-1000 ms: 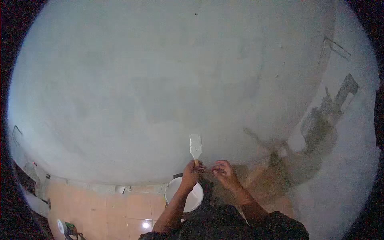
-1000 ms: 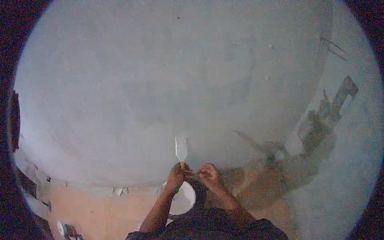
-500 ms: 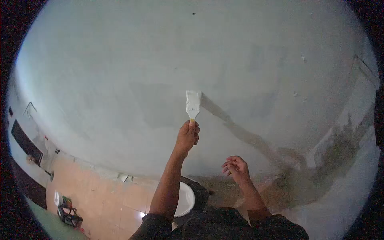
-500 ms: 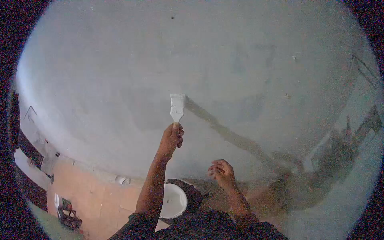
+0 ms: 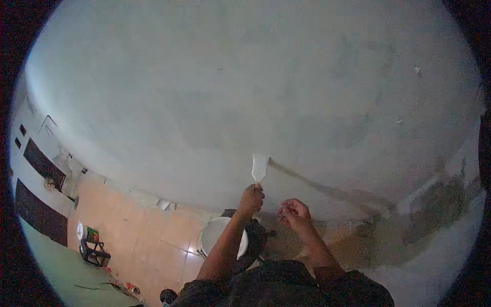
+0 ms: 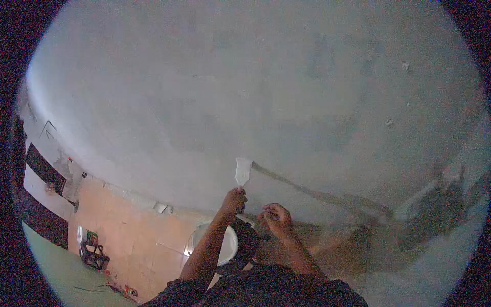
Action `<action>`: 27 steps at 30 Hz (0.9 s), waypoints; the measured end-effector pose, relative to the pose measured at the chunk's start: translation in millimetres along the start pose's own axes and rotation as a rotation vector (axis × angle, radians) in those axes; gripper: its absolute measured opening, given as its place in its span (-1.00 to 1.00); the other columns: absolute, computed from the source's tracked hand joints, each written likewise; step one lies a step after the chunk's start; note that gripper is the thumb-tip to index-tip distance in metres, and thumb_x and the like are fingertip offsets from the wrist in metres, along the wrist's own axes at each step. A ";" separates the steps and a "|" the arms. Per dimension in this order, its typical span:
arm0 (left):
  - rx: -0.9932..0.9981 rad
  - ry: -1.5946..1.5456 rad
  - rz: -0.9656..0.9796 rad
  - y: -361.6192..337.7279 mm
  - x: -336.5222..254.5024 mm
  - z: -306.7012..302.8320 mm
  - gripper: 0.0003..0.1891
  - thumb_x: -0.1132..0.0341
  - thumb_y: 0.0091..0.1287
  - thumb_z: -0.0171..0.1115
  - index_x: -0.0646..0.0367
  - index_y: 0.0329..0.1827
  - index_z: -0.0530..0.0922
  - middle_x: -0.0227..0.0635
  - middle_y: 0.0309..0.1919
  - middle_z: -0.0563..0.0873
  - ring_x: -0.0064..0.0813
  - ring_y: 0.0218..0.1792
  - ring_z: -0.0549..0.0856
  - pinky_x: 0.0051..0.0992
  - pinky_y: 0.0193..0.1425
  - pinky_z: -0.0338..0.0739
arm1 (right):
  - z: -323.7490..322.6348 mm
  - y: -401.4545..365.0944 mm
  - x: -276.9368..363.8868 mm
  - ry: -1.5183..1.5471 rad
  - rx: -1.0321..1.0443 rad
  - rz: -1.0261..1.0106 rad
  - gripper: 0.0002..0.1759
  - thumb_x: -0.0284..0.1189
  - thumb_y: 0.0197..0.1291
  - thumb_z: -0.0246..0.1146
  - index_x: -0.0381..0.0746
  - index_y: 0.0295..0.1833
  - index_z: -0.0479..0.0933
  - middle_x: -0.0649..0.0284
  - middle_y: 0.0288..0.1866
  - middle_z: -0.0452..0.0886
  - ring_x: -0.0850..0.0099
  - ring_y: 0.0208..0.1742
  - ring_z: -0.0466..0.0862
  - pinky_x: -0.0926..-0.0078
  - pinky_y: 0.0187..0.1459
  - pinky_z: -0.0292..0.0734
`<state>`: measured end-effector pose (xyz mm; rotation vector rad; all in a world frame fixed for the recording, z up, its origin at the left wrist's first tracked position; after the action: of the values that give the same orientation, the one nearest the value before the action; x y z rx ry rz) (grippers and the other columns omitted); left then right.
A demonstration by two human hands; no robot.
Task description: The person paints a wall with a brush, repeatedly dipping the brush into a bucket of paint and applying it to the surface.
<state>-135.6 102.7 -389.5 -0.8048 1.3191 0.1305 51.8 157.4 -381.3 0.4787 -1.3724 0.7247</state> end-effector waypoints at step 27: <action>-0.170 0.172 0.479 -6.5 -135.3 8.2 -0.81 0.30 0.43 -0.04 0.14 -0.35 0.45 -0.49 -0.59 0.46 -0.65 -0.64 0.41 -0.55 -0.64 0.26 | -10.7 -10.8 34.2 -0.011 0.013 -0.040 -0.79 -0.39 0.38 0.17 -0.30 0.00 0.46 0.16 -0.24 0.67 0.43 -0.35 0.67 0.44 -0.36 0.58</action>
<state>-164.1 149.9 -265.6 -0.6383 1.6636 0.5695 68.3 163.5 -348.4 0.5194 -1.3657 0.6993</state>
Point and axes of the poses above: each hand's wrist, its own y-axis towards the middle knuckle, its own z-axis out of the palm, x = y × z, the point moved 4 cm from there along y, towards the middle knuckle
